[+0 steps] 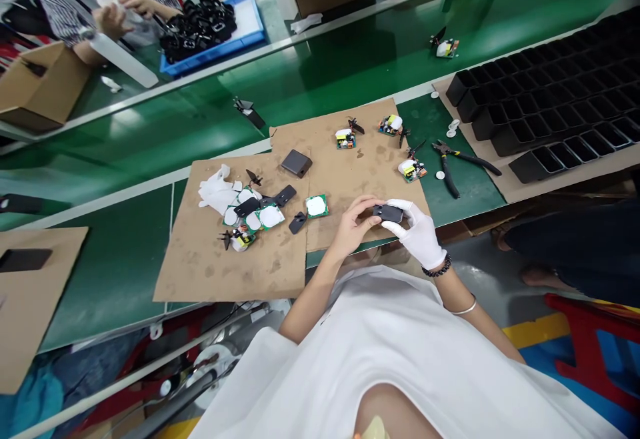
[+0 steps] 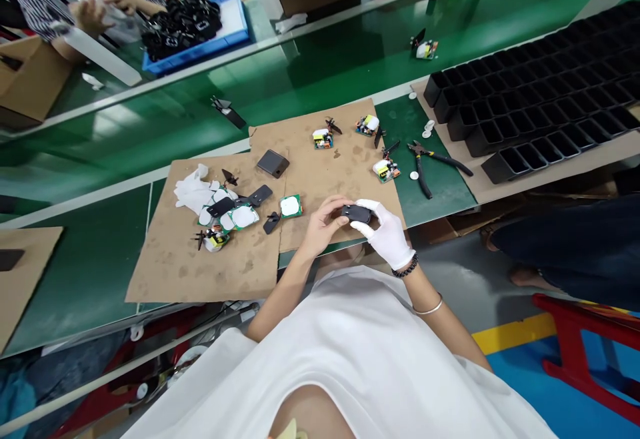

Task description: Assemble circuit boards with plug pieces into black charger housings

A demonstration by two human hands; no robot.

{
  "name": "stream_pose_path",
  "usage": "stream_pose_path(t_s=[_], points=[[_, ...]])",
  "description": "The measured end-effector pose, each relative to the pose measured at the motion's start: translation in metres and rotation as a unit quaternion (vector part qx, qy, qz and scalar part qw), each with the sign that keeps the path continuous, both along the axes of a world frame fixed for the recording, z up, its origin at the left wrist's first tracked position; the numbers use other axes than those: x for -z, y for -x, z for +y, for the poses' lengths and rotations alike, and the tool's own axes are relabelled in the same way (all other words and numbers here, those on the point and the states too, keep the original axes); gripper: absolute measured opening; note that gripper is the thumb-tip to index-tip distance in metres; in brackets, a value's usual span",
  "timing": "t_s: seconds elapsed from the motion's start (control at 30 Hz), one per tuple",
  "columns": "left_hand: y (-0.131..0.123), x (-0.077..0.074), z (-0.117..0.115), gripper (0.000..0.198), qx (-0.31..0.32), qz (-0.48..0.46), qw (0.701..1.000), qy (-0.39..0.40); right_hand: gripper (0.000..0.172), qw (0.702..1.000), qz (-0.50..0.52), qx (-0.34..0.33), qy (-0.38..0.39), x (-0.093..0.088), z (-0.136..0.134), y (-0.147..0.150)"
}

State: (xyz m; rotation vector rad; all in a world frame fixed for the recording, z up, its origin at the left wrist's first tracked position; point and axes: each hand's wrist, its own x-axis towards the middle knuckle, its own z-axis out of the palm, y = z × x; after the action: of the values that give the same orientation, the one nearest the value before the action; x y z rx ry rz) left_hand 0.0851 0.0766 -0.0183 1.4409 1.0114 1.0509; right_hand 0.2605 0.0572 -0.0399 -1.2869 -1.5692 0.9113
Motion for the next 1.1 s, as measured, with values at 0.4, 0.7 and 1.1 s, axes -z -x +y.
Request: stream_pose_path(t_s=[0.4, 0.7, 1.1], points=[[0.004, -0.003, -0.001, 0.042, 0.019, 0.064, 0.997, -0.043, 0.023, 0.967, -0.148, -0.096, -0.184, -0.016, 0.014, -0.011], [0.015, 0.005, -0.011, 0.054, -0.015, 0.130, 0.990, -0.055, 0.024, 0.939, -0.237, -0.032, -0.246, -0.039, 0.004, -0.011], [0.017, 0.003, -0.023, 0.033, -0.121, 0.039, 0.992, 0.002, 0.022, 0.941, -0.213, 0.074, -0.252, -0.033, -0.005, -0.005]])
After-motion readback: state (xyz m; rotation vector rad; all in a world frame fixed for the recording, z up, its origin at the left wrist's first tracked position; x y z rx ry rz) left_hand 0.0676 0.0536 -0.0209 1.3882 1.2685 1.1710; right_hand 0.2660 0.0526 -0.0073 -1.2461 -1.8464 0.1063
